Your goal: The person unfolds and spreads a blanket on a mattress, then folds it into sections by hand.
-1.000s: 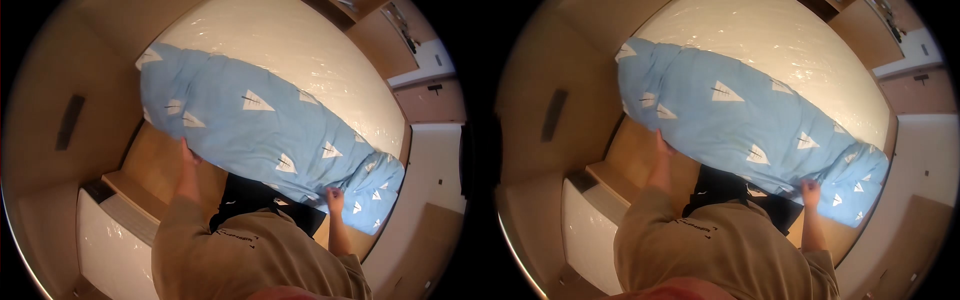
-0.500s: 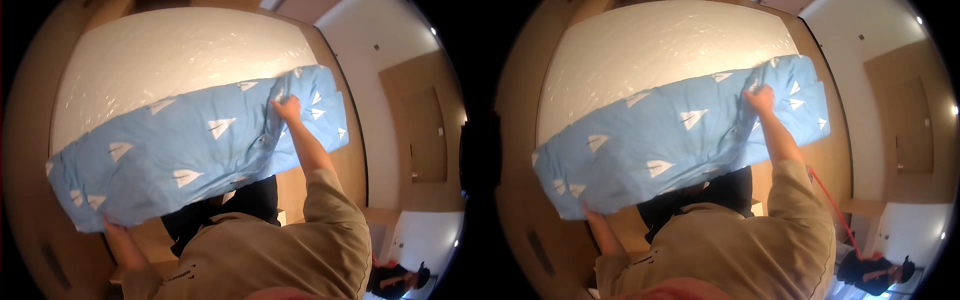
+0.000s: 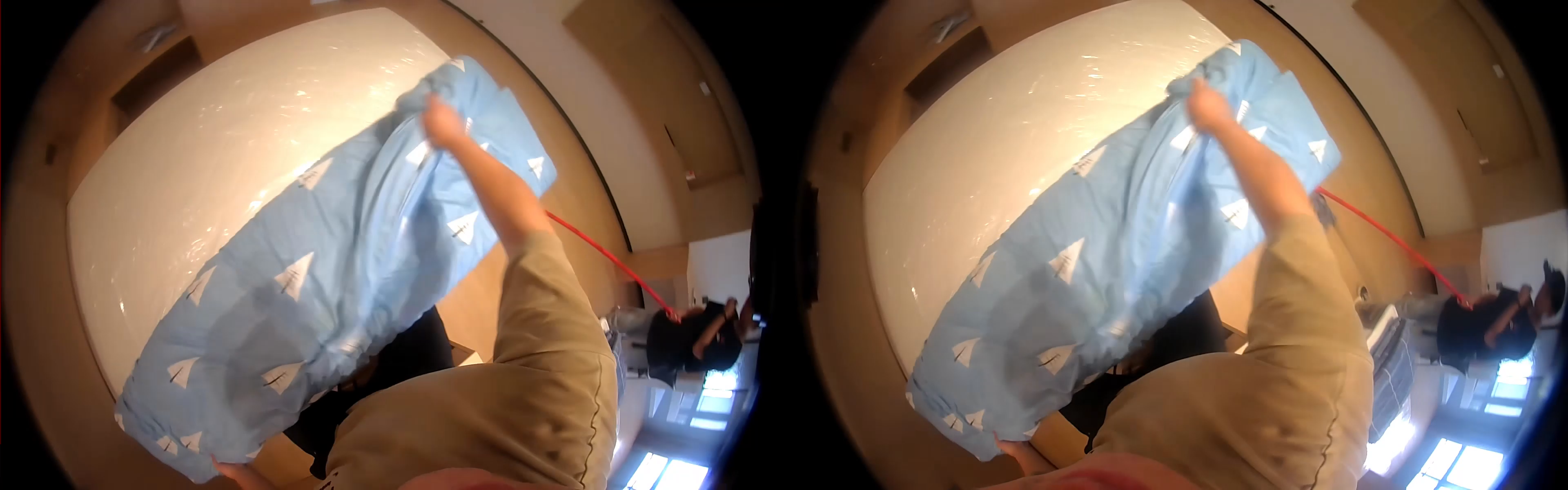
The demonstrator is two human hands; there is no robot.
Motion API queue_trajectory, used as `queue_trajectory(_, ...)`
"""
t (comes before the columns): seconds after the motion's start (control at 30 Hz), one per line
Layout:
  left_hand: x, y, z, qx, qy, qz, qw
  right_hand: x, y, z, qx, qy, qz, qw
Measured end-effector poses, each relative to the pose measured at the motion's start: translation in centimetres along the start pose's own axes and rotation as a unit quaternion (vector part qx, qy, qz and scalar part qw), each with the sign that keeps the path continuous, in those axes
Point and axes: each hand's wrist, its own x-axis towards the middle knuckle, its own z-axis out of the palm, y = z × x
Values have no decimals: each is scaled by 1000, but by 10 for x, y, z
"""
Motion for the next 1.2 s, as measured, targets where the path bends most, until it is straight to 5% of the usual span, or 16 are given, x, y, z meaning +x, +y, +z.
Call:
queue_trajectory(0.13, 29, -2, -17, 30, -16, 25, 999, -102, 190, -25, 250, 435, -14, 865)
queue_trajectory(0.2, 33, -1, -20, 31, -40, 28, 998, -183, 229, 23, 349, 262, 203, 877)
queue_trajectory(0.27, 35, 3, -19, 35, -66, 34, 997, -245, 222, 59, 436, -42, 405, 803)
queue_trajectory(0.3, 34, 6, -17, 34, -76, 41, 996, -263, 214, 70, 467, -92, 438, 762)
queue_trajectory(0.5, 4, -10, -14, -2, -107, 25, 994, -260, 217, 75, 524, -88, 498, 685)
queue_trajectory(0.63, -58, -42, 10, -11, -32, 5, 999, -250, 222, 77, 665, -139, 546, 491)
queue_trajectory(0.73, -49, -41, 11, 51, 14, -4, 999, -249, 188, 82, 550, -94, 585, 588)
queue_trajectory(0.83, 1, -33, 15, 73, -25, 18, 997, -257, 197, 112, 772, -94, 408, 478)
queue_trajectory(0.87, -27, -26, 37, 72, -15, 53, 996, -256, 209, 124, 745, -72, 418, 515)
queue_trajectory(0.93, 107, 21, -36, 197, -143, 97, 965, -242, 238, 157, 683, -59, 422, 593)
queue_trajectory(1.03, 120, 48, 20, 66, -213, 86, 971, -257, 215, 126, 606, 65, 320, 726)
queue_trajectory(1.07, 125, 66, 26, 41, -274, 79, 957, -255, 249, 160, 681, 66, 238, 689)
queue_trajectory(1.1, 112, 80, 32, 28, -173, 141, 974, -280, 225, 145, 638, 117, 269, 712)
queue_trajectory(1.13, 83, 89, 33, -41, -221, 171, 959, -305, 200, 128, 668, 102, 337, 655)
queue_trajectory(1.17, 40, 103, 39, -59, -244, 119, 961, -322, 173, 112, 614, 130, 391, 673)
queue_trajectory(1.2, 24, 105, 40, -58, -197, 198, 958, -333, 147, 102, 621, 165, 393, 657)
